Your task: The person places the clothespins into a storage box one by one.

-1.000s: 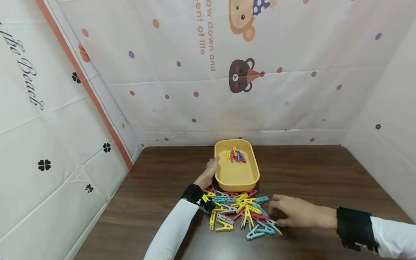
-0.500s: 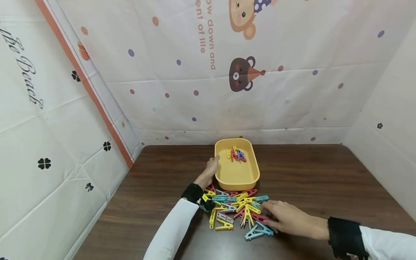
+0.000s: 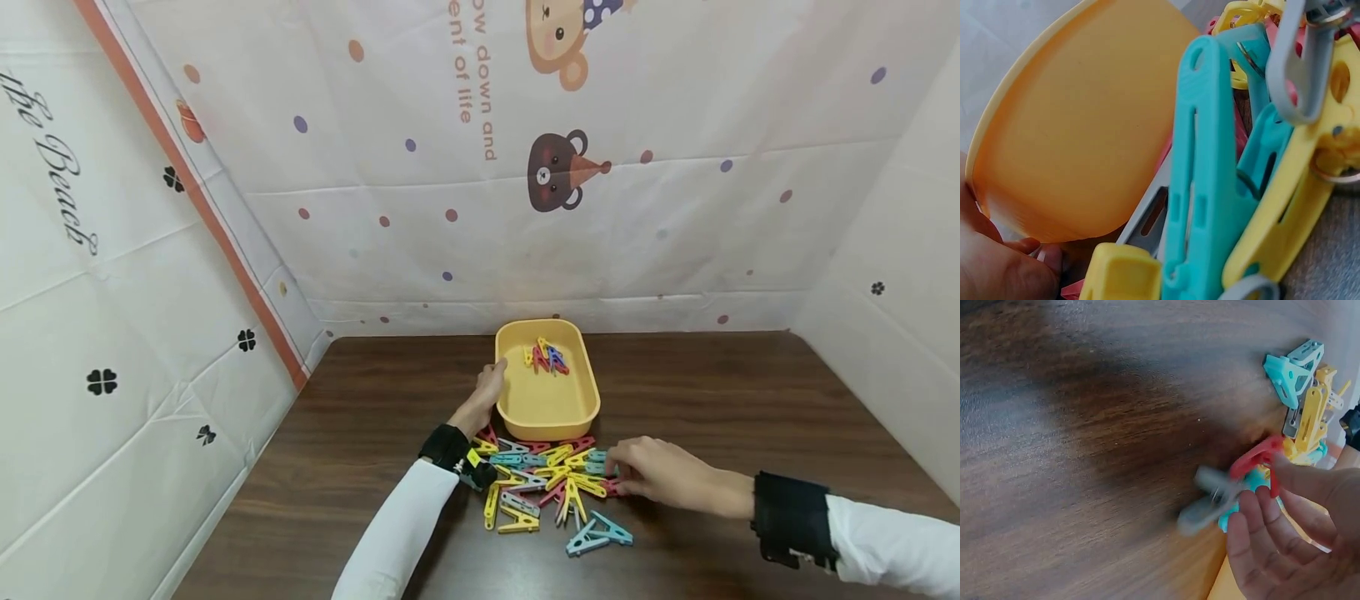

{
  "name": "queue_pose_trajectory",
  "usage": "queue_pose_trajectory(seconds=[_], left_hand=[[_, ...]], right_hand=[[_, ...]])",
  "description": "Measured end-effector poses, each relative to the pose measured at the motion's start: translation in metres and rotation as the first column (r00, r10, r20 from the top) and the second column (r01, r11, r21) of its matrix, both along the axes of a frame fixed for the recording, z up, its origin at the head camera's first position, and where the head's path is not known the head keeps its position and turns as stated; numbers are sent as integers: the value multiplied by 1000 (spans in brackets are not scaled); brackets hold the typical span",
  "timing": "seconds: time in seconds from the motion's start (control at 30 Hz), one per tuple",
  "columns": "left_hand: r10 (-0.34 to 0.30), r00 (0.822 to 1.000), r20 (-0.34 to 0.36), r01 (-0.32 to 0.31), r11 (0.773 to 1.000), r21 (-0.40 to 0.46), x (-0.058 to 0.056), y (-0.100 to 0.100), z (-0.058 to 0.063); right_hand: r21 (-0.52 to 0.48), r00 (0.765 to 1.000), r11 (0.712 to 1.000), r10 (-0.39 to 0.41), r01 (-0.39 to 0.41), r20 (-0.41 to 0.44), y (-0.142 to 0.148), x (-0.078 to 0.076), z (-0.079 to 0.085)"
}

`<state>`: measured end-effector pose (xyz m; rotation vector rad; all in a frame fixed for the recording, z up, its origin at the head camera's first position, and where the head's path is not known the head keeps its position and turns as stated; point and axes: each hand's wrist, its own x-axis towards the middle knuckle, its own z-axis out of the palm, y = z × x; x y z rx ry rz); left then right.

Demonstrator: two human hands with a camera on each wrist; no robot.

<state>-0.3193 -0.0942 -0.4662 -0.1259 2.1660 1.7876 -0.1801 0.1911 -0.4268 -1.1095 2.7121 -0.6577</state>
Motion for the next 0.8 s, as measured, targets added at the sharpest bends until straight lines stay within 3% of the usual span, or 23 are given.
queue_pose_trajectory(seconds=[0.27, 0.37, 0.47, 0.6, 0.7, 0.8], left_hand=[[1, 1000, -10, -1, 1000, 2, 2, 0, 2], [-2, 1000, -11, 2, 1000, 5, 2, 0, 1], [-1, 1000, -10, 1, 1000, 1, 1, 1, 1], [0, 1000, -11, 0, 1000, -10, 0, 1, -1], [-9, 1000, -7, 9, 1000, -16, -2, 1, -2], [-14, 1000, -1, 14, 1000, -7, -4, -2, -2]], right_hand=[[53, 999, 999, -8, 11, -47, 5, -1, 0], [34, 994, 999, -8, 11, -112, 7, -5, 11], [-12, 987, 999, -35, 33, -160, 5, -16, 31], [-138, 984, 989, -73, 50, -163, -6, -49, 62], [-226, 983, 972, -105, 69, -153, -19, -89, 75], [-228, 973, 960, -195, 163, -123, -38, -136, 81]])
